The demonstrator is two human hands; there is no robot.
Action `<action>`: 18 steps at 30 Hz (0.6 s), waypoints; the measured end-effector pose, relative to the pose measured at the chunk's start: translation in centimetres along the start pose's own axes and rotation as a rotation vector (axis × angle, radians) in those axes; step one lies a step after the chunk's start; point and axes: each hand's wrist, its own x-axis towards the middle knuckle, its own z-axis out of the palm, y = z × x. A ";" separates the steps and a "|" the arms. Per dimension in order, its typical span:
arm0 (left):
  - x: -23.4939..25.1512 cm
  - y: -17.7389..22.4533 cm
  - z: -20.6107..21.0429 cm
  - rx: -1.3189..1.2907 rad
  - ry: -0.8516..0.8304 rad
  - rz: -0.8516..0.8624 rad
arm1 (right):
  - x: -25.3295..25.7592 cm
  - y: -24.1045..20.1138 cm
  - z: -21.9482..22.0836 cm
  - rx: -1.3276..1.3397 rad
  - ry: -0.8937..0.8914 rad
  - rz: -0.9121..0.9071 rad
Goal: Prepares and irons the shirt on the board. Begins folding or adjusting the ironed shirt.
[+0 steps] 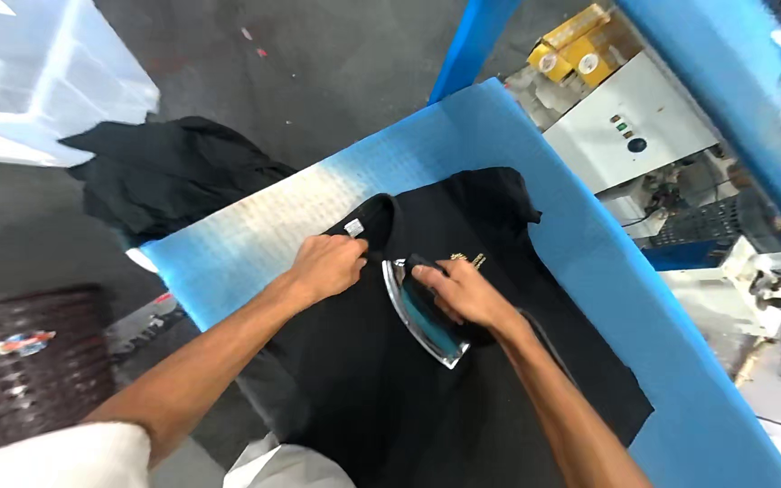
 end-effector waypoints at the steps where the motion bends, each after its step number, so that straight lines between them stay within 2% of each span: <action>1: -0.5 0.0 1.3 0.008 0.099 0.023 | -0.3 0.0 0.2 0.021 0.002 -0.014; 6: 0.5 -5.0 6.7 0.161 0.700 0.284 | -5.1 3.8 3.0 0.158 0.090 -0.019; 8: 0.5 -5.7 6.8 0.171 0.873 0.331 | -8.3 5.8 5.2 0.102 0.096 0.018; 10: -1.7 -5.5 6.7 0.085 0.980 0.361 | -11.3 7.2 7.5 -0.026 0.128 -0.033; 12: -5.5 -5.8 7.7 0.019 0.913 0.397 | -12.5 8.0 9.0 -0.136 0.177 -0.151; 13: -7.4 -6.5 8.8 0.024 0.792 0.388 | -12.4 7.8 9.4 -0.159 0.170 -0.175; 15: -10.0 -8.6 10.7 0.070 0.514 0.261 | -11.2 5.8 9.9 -0.172 0.111 -0.149; 16: -10.2 -9.7 10.7 0.088 0.451 0.183 | -10.0 4.3 10.1 -0.180 0.084 -0.118; 18: -10.0 -11.4 9.9 0.111 0.424 0.078 | -6.8 0.9 10.5 -0.208 0.046 -0.064</action>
